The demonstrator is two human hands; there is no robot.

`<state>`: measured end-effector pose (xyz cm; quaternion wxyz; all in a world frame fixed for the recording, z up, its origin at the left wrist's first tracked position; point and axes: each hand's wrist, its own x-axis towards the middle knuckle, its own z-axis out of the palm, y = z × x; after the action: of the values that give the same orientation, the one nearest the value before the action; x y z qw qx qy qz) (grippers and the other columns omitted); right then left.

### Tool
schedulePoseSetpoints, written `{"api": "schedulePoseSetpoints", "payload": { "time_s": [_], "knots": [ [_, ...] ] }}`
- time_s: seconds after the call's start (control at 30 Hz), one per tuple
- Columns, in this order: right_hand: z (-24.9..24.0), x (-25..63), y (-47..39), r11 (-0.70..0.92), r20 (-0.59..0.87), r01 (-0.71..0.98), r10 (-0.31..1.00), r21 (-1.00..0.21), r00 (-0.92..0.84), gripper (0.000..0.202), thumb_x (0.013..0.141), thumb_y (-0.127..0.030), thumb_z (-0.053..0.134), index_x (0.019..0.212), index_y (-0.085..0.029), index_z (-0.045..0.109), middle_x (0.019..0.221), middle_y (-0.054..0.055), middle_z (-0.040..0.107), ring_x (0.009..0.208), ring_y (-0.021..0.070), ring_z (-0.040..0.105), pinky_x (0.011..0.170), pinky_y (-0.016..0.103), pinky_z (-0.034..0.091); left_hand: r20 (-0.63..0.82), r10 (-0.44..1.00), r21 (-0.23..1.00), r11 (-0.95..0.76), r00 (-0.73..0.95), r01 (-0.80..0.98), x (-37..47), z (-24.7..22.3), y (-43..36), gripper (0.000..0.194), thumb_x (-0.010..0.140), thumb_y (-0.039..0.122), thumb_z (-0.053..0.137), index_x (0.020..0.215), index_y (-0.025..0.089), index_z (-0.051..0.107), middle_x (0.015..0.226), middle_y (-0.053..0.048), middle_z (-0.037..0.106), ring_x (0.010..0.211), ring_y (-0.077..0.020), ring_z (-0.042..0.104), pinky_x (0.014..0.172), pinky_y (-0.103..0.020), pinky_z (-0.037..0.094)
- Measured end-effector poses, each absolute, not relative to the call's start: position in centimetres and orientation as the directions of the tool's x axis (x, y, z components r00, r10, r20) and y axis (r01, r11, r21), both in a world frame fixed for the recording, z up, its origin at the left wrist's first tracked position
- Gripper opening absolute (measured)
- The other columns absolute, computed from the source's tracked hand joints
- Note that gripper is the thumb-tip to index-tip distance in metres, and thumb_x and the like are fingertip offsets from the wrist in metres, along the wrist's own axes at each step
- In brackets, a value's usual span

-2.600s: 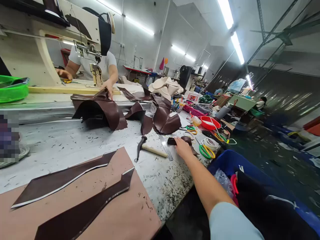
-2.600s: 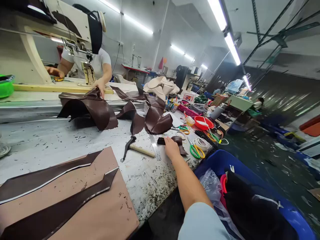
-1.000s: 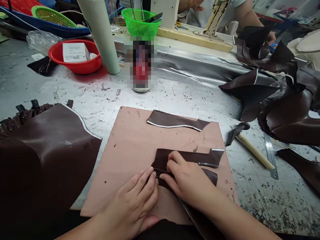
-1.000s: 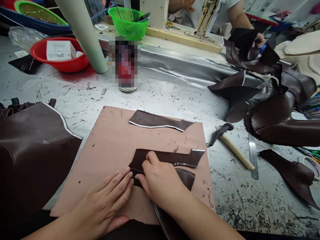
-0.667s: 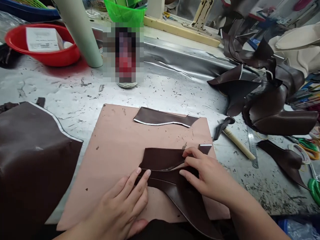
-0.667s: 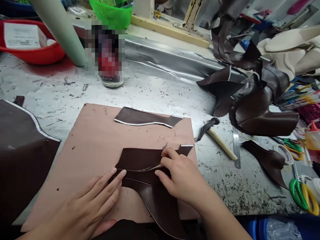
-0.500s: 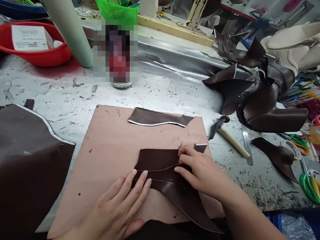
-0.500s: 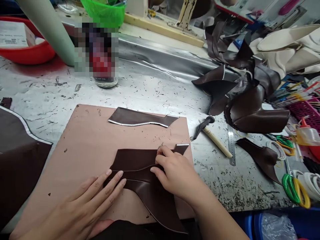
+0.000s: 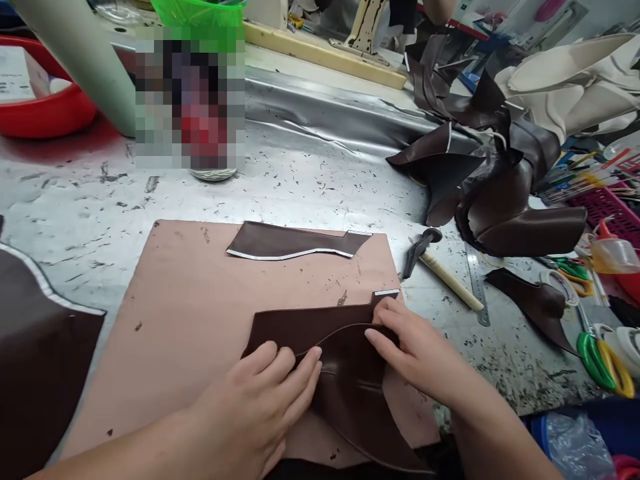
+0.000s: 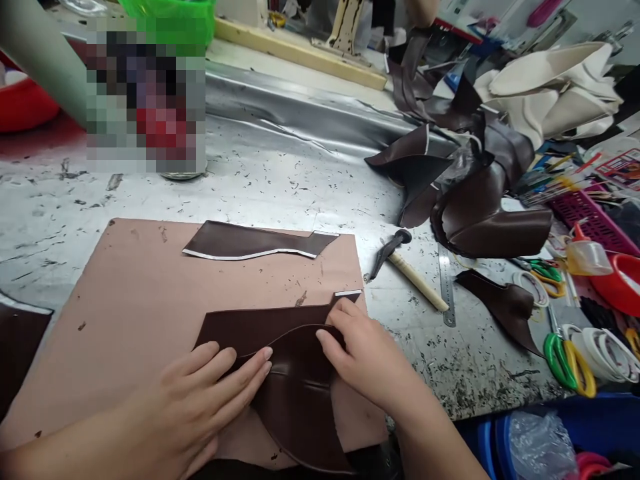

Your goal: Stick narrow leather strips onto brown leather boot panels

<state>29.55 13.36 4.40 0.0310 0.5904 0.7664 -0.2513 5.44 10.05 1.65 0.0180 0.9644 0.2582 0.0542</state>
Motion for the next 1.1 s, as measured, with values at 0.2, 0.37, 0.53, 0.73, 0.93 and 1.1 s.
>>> {"api": "schedulePoseSetpoints", "payload": {
  "time_s": [0.2,0.37,0.53,0.73,0.93,1.1],
  "knots": [
    [4.1,31.1,12.7,0.156,-0.305,0.92,0.912,-0.36,-0.274,0.02,0.088,-0.025,0.043,0.07,-0.018,0.048,0.093,0.005,0.048,0.076,0.0147,0.053,0.063,0.028,0.044,0.195,0.501,0.079,-0.865,0.843,0.496,5.7,0.5,10.6,0.036,0.082,0.043,0.045,0.109,0.025,0.061,0.124,0.002,0.056,0.088,-0.0211,0.045,0.082,-0.037,0.027],
    [4.2,31.0,13.0,0.159,-0.328,0.921,0.902,-0.356,-0.282,0.019,0.087,-0.022,0.046,0.068,-0.019,0.049,0.095,0.005,0.048,0.078,0.0149,0.052,0.062,0.027,0.044,0.15,0.493,0.076,-0.87,0.857,0.487,6.4,-0.1,11.3,0.027,0.073,0.044,0.056,0.092,0.026,0.064,0.129,0.002,0.052,0.074,-0.019,0.042,0.069,-0.036,0.028],
    [4.3,31.3,13.3,0.173,-0.331,0.907,0.891,-0.384,-0.31,0.017,0.085,-0.021,0.051,0.069,-0.018,0.05,0.097,0.003,0.048,0.083,0.015,0.052,0.068,0.027,0.044,0.065,0.496,0.086,-0.867,0.866,0.49,7.8,0.7,12.5,0.016,0.062,0.034,0.067,0.073,0.025,0.059,0.134,0.006,0.047,0.065,-0.0156,0.043,0.06,-0.033,0.026],
    [3.6,31.1,13.5,0.199,-0.294,0.942,0.914,-0.271,-0.278,0.014,0.084,-0.025,0.054,0.072,-0.018,0.052,0.093,0.004,0.05,0.075,0.0152,0.052,0.062,0.028,0.042,0.04,0.369,0.03,-0.929,0.929,0.368,10.5,1.1,14.3,0.024,0.062,0.035,0.066,0.082,0.023,0.062,0.133,-0.002,0.047,0.055,-0.0145,0.047,0.053,-0.033,0.026],
    [3.3,32.9,12.7,0.096,-0.205,0.92,0.961,-0.38,-0.185,0.011,0.082,-0.027,0.054,0.076,-0.019,0.051,0.09,0.003,0.049,0.07,0.0137,0.051,0.058,0.026,0.041,0.071,0.329,0.022,-0.944,0.942,0.328,11.5,0.7,15.1,0.046,0.069,0.033,0.059,0.113,0.024,0.058,0.125,-0.004,0.056,0.051,-0.0148,0.05,0.05,-0.033,0.028],
    [3.3,33.4,12.6,0.111,-0.19,0.875,0.956,-0.471,-0.224,0.013,0.086,-0.018,0.044,0.075,-0.019,0.05,0.084,0.003,0.051,0.071,0.0131,0.05,0.061,0.025,0.04,0.083,0.334,0.038,-0.943,0.939,0.332,11.3,-0.5,14.8,0.054,0.069,0.033,0.055,0.122,0.021,0.054,0.129,-0.006,0.052,0.054,-0.0154,0.049,0.052,-0.035,0.03]
  ]
}}
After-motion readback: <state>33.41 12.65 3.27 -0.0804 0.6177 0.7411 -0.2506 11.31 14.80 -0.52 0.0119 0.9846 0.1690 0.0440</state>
